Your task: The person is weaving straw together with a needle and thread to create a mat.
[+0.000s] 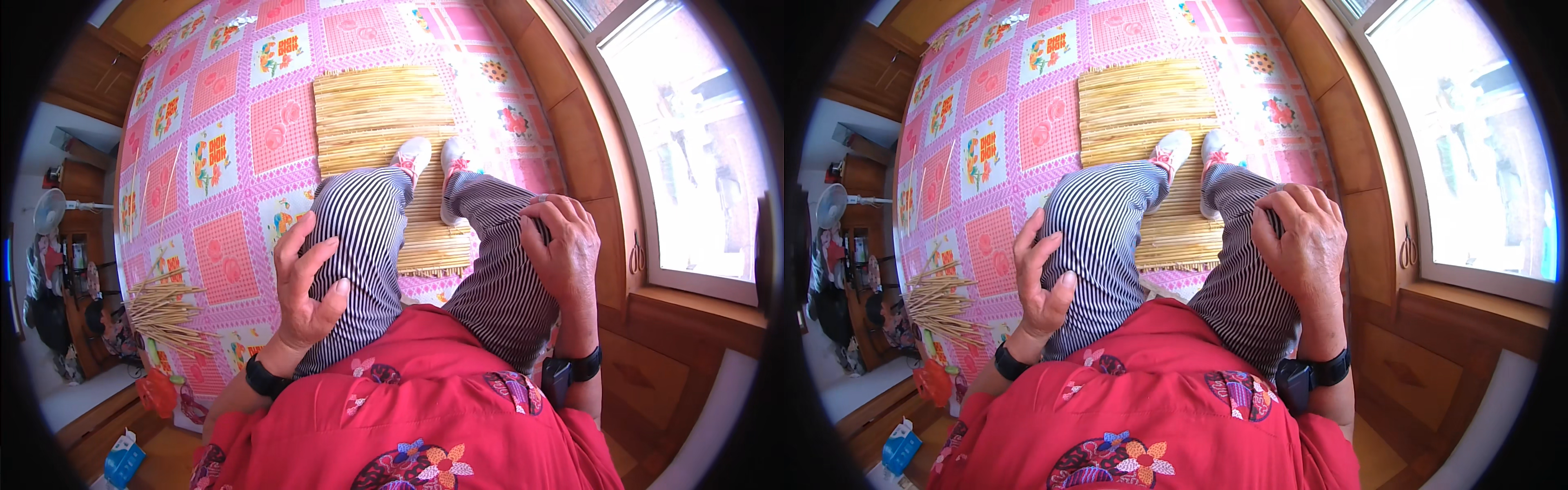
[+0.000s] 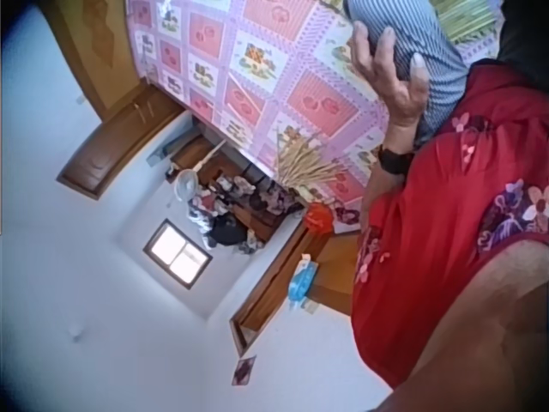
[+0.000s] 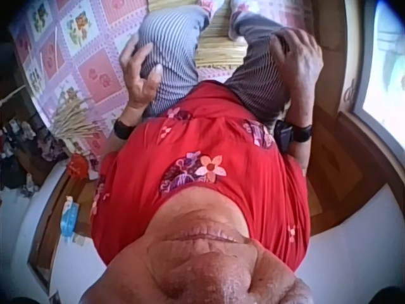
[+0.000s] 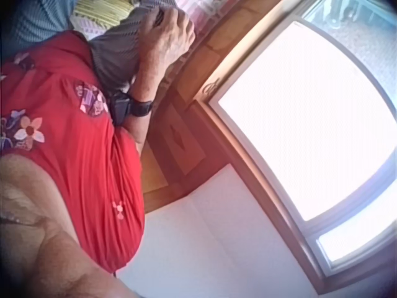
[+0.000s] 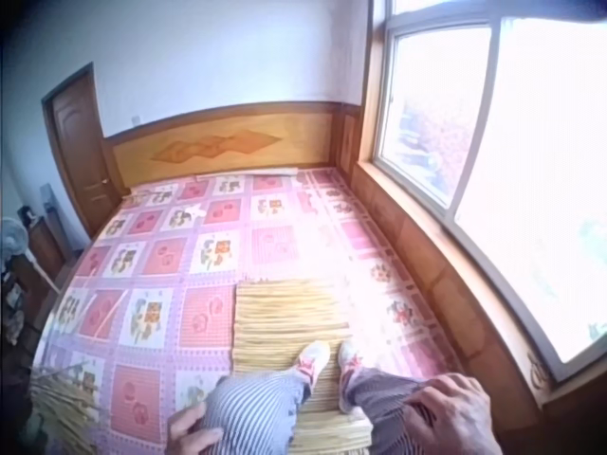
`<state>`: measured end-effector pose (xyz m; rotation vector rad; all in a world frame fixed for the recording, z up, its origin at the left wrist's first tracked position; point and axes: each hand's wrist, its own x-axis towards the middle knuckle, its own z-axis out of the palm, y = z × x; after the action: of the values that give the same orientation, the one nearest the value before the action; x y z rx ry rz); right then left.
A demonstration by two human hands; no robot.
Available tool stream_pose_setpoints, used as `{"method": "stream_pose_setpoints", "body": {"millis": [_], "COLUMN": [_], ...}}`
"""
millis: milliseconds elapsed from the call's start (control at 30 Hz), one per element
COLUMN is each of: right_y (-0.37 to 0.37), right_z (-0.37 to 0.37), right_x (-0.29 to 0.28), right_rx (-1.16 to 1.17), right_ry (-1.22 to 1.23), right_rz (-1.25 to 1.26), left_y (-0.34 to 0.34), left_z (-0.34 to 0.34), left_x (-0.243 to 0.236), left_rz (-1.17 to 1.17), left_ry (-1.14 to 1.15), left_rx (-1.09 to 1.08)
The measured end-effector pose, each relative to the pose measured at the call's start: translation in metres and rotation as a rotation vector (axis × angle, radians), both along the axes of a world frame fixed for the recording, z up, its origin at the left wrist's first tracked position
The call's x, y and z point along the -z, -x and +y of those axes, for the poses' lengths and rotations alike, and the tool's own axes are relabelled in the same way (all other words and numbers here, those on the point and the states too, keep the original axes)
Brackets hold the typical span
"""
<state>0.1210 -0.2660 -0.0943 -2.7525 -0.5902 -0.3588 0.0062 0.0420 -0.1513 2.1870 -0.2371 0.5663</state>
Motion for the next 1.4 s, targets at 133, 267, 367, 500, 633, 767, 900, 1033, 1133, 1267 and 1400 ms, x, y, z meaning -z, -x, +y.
{"method": "stream_pose_setpoints", "body": {"millis": [133,267,367,500,633,767,900,1033,1133,1267,1400], "right_y": [-0.0020,0.0014,0.0007,-0.0013,-0.0028,-0.0027,-0.0029,-0.0023,-0.0025,-0.0034,-0.0033], "right_z": [0.0021,0.0031,0.0056,0.0052,0.0074,0.0096,0.0079,0.0076,0.0073,0.0050,0.0056], "right_x": [-0.0032,-0.0015,-0.0035,-0.0030,-0.0039,-0.0038,-0.0034,-0.0037,-0.0036,-0.0021,-0.0031], "right_rx": [0.011,0.009,0.016,-0.001,-0.018,-0.012,-0.022,-0.008,-0.008,-0.017,-0.019], "right_ry": [0.017,0.025,0.021,0.017,-0.002,-0.001,-0.005,0.006,0.001,-0.009,-0.014], "right_rz": [0.028,-0.003,0.018,0.007,0.023,0.035,0.013,0.013,0.024,0.004,0.013], "left_y": [0.0010,0.0008,0.0017,0.0042,0.0055,0.0063,0.0065,0.0063,0.0069,0.0084,0.0088], "left_z": [-0.0021,-0.0021,-0.0013,0.0014,0.0035,0.0050,0.0048,0.0053,0.0052,0.0063,0.0061], "left_x": [0.0007,0.0029,0.0023,0.0036,0.0027,0.0017,0.0009,0.0016,0.0022,-0.0008,-0.0026], "left_rz": [0.003,-0.011,-0.015,-0.014,-0.010,0.006,0.014,0.014,0.014,0.019,0.010], "left_ry": [0.020,0.022,0.017,0.018,0.024,0.001,0.007,-0.002,0.003,-0.015,-0.033], "left_rx": [0.006,0.009,-0.001,-0.028,-0.036,-0.053,-0.054,-0.049,-0.048,-0.053,-0.048]}}
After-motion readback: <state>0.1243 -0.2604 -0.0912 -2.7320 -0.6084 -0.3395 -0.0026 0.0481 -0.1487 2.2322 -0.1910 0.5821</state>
